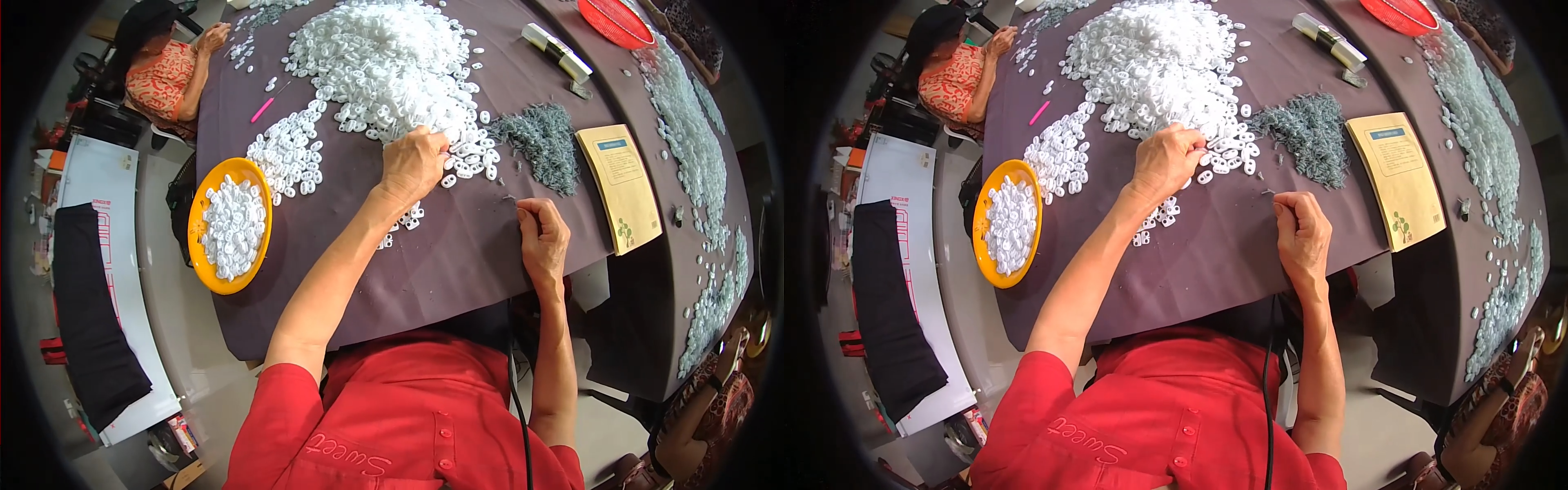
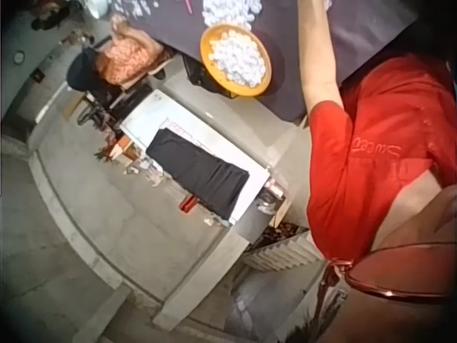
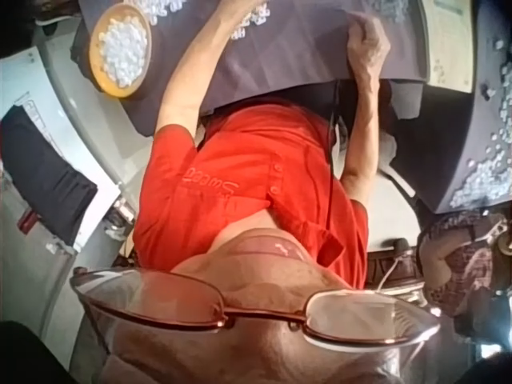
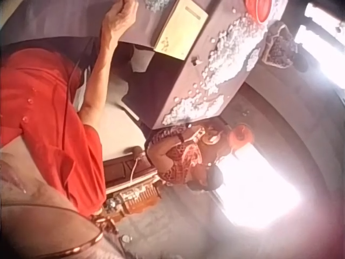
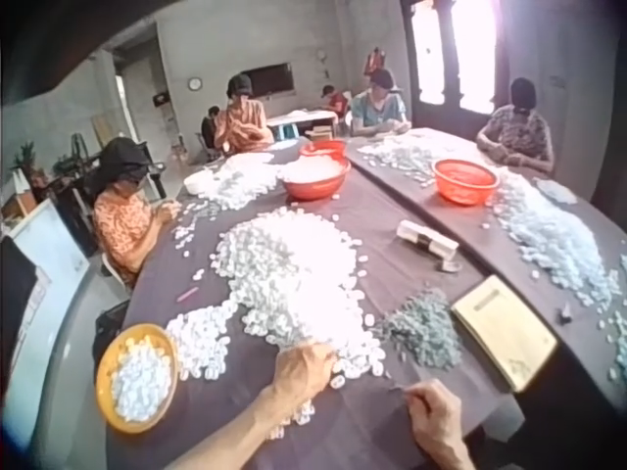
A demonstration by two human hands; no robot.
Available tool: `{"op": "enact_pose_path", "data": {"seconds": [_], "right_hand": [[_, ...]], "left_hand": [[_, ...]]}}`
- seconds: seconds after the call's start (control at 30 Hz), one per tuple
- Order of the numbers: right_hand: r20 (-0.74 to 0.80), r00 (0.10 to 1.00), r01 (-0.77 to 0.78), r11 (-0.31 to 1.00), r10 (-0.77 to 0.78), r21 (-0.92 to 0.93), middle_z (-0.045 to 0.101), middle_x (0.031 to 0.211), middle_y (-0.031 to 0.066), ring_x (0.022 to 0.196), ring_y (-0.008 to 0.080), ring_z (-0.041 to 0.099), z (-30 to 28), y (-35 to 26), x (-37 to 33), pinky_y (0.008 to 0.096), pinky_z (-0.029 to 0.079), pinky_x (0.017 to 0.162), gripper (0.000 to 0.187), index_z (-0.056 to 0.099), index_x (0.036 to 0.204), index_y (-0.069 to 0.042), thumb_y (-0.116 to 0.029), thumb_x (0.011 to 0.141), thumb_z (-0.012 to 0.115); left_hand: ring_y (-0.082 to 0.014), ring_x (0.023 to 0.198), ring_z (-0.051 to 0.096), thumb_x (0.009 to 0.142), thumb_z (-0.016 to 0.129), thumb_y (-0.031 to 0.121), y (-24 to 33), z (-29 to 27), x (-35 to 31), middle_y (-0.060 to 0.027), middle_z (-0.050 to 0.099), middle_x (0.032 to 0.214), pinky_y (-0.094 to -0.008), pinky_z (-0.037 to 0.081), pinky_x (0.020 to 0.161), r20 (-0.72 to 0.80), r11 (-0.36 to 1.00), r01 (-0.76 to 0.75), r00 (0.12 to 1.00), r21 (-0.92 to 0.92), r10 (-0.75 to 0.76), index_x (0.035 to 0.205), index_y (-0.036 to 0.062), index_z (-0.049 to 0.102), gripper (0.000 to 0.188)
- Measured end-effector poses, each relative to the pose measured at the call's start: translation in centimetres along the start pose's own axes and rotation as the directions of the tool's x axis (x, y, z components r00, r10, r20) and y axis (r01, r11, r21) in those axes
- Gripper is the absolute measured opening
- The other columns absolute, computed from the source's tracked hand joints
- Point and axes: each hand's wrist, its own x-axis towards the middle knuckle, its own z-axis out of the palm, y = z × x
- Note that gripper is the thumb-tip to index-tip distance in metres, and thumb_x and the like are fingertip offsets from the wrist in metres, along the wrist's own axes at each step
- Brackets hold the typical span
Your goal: The person repeatedly picks up small plastic components from the table and assembles them together by hand.
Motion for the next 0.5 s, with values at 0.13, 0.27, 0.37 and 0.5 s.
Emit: {"op": "enact_pose_path", "data": {"seconds": [0.13, 0.27, 0.37, 0.5], "right_hand": [[-0.011, 1.000, -0.015, 0.998, 0.015, 0.053, 0.056, 0.073, 0.0051, 0.062, 0.0113, 0.050, 0.0, 0.2, -0.1, 0.0232, 0.041, 0.056, 0.008, 0.058, 0.086, 0.000, 0.004, 0.079, 0.055], [-0.021, 1.000, 0.006, 0.998, -0.005, 0.061, 0.054, 0.072, 0.0017, 0.058, 0.0065, 0.046, -0.2, 0.6, -0.3, 0.0203, 0.038, 0.052, 0.008, 0.059, 0.086, 0.000, 0.004, 0.080, 0.055], [-0.018, 0.999, -0.030, 0.997, 0.031, 0.075, 0.056, 0.074, 0.0070, 0.064, 0.0134, 0.053, -0.2, 0.4, -0.3, 0.0242, 0.043, 0.059, 0.009, 0.057, 0.086, 0.000, 0.005, 0.078, 0.055], [0.014, 0.988, -0.151, 0.978, 0.151, 0.145, 0.056, 0.074, 0.0039, 0.064, 0.0092, 0.051, 0.8, -0.8, -0.9, 0.0219, 0.042, 0.057, 0.007, 0.058, 0.087, 0.001, 0.003, 0.081, 0.055]], "left_hand": [[-0.0273, 0.071, 0.059, 0.072, 0.066, 0.014, 0.3, -0.5, 0.0, -0.0073, 0.057, 0.075, -0.0385, 0.046, 0.061, 0.035, 0.999, 0.032, 0.999, 0.016, -0.032, 0.073, 0.0085, 0.059, 0.008], [-0.0290, 0.069, 0.058, 0.072, 0.064, 0.013, 0.1, -0.3, -0.6, -0.0080, 0.056, 0.073, -0.0378, 0.046, 0.061, -0.016, 0.999, -0.005, 1.000, -0.034, 0.005, 0.071, 0.0076, 0.057, 0.009], [-0.0236, 0.057, 0.057, 0.074, 0.065, 0.011, -0.1, -0.7, -1.3, -0.0062, 0.057, 0.068, -0.0326, 0.044, 0.051, -0.171, 0.980, -0.063, 0.985, -0.187, 0.030, 0.071, 0.0057, 0.055, 0.012], [-0.0085, 0.045, 0.050, 0.079, 0.064, 0.004, 1.6, -2.1, -4.1, -0.0027, 0.057, 0.068, -0.0200, 0.037, 0.040, 0.298, 0.366, 0.432, 0.881, -0.824, -0.367, 0.078, 0.0038, 0.053, 0.011]]}}
